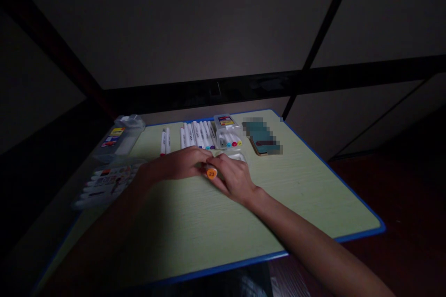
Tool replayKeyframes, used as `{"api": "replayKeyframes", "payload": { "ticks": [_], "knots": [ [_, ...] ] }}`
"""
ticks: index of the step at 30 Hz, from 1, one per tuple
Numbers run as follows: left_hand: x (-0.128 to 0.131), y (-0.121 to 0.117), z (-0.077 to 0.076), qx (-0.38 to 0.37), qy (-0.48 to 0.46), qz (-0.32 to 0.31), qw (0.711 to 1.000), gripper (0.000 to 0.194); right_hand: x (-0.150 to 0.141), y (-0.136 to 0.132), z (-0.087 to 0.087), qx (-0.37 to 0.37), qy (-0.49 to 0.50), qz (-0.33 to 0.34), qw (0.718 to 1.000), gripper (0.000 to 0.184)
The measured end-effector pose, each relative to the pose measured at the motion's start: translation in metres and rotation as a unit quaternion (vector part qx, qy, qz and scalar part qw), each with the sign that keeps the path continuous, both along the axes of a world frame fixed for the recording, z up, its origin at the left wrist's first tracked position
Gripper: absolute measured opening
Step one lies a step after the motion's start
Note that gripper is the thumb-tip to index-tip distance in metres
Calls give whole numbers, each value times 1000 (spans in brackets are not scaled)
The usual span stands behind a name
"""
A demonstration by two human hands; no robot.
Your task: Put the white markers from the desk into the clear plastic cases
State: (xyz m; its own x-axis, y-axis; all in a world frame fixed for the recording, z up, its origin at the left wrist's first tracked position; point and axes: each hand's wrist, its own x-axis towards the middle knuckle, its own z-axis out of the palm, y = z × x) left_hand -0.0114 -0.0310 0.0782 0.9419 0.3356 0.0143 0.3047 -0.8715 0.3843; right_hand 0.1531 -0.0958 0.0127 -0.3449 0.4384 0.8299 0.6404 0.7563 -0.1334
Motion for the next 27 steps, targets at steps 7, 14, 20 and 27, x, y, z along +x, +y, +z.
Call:
{"api": "replayKeyframes", "payload": {
  "ticks": [7, 14, 20, 27],
  "knots": [
    [-2, 1, -7, 12, -3, 8, 1000, 12, 2, -3, 6, 36, 52, 16, 998, 24],
    [-1, 2, -12, 43, 6, 14, 999, 10, 3, -2, 4, 54, 39, 35, 997, 18],
    [1, 2, -10, 84, 6, -1, 996, 14, 4, -2, 6, 81, 16, 27, 996, 17],
    [4, 7, -16, 82, 14, 7, 996, 16, 5, -1, 6, 87, 8, 34, 996, 14]
  ]
}}
